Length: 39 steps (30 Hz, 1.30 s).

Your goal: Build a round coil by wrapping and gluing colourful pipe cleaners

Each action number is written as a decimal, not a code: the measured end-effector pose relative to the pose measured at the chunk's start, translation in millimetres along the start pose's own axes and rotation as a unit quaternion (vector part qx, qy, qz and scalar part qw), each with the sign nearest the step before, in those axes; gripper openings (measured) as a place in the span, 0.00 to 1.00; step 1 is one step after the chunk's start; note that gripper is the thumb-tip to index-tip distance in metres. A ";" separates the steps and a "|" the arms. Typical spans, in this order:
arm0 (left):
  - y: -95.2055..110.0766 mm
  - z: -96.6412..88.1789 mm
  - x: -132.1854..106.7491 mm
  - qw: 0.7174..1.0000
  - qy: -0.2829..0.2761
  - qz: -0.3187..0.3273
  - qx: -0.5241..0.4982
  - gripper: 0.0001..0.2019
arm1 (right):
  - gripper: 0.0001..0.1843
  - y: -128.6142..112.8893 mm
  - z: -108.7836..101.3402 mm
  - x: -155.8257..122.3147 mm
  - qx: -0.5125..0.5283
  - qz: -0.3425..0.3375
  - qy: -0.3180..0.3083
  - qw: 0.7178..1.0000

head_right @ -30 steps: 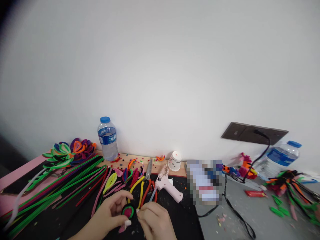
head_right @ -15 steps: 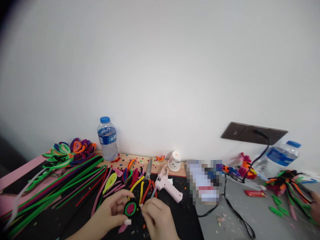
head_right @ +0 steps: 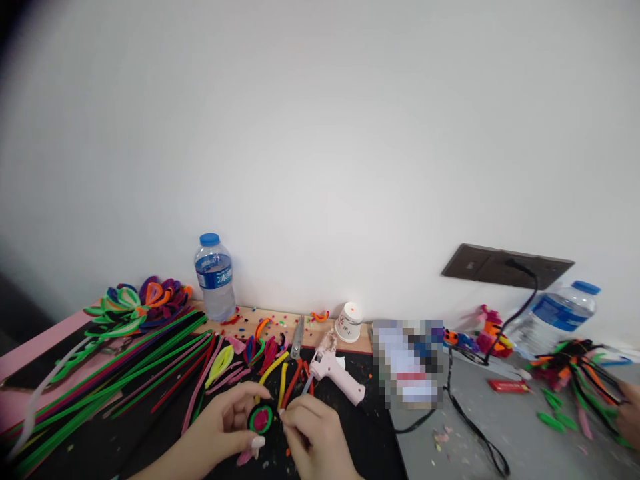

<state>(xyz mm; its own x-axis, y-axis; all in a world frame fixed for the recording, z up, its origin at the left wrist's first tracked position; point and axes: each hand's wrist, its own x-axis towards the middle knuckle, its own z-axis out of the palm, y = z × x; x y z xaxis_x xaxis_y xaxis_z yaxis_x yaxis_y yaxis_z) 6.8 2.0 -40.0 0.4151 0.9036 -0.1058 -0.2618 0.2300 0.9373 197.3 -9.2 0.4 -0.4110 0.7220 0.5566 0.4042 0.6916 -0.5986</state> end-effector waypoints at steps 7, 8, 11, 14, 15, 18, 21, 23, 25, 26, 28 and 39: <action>10.1 3.3 -2.3 0.999 -0.020 -0.020 0.027 0.19 | 0.13 -1.9 0.8 0.5 -0.004 -0.032 -0.010 0.999; 10.5 3.5 -2.6 0.999 -0.021 -0.021 0.030 0.19 | 0.14 -2.0 0.7 0.3 -0.005 -0.034 -0.011 0.999; 10.4 3.2 -3.7 0.999 -0.025 -0.021 0.042 0.19 | 0.14 -1.5 0.5 -0.3 -0.007 -0.039 -0.012 0.999; 11.8 3.4 -4.9 0.998 -0.029 -0.019 0.056 0.18 | 0.13 -1.2 0.2 -0.1 -0.011 -0.042 -0.016 0.999; 12.8 3.7 -5.1 0.997 -0.032 -0.020 0.062 0.17 | 0.13 -1.2 0.1 0.1 -0.012 -0.042 -0.018 0.999; 16.3 4.9 -5.0 0.996 -0.039 -0.023 0.073 0.16 | 0.13 -0.9 0.3 -0.2 -0.008 -0.035 -0.025 0.999; 17.4 5.5 -4.1 0.997 -0.041 -0.022 0.069 0.16 | 0.11 0.5 1.3 -1.8 0.001 -0.021 -0.027 0.999; 16.7 5.5 -3.6 0.997 -0.040 -0.021 0.063 0.15 | 0.11 1.4 1.9 -2.9 0.009 -0.012 -0.026 1.000; 15.9 5.4 -3.4 0.997 -0.039 -0.017 0.058 0.15 | 0.10 1.3 1.7 -3.1 0.015 -0.005 -0.029 0.999; 15.7 5.4 -3.5 0.997 -0.040 -0.016 0.057 0.15 | 0.10 0.8 1.3 -2.9 0.017 -0.002 -0.030 0.999; 16.1 5.4 -3.8 0.997 -0.041 -0.018 0.062 0.15 | 0.10 -0.6 0.0 -2.3 0.017 0.007 -0.031 0.999; 6.8 -0.4 -2.7 0.998 -0.030 -0.013 0.060 0.23 | 0.10 -3.1 -1.1 -0.5 0.014 0.050 -0.026 0.998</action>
<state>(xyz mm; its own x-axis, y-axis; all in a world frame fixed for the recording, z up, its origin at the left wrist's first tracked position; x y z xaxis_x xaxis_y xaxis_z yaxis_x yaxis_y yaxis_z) 3.5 1.3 -33.5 0.4729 0.8738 -0.1133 -0.1460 0.2045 0.9679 197.2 -11.7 2.6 -0.4123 0.7848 0.4628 0.4226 0.6148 -0.6659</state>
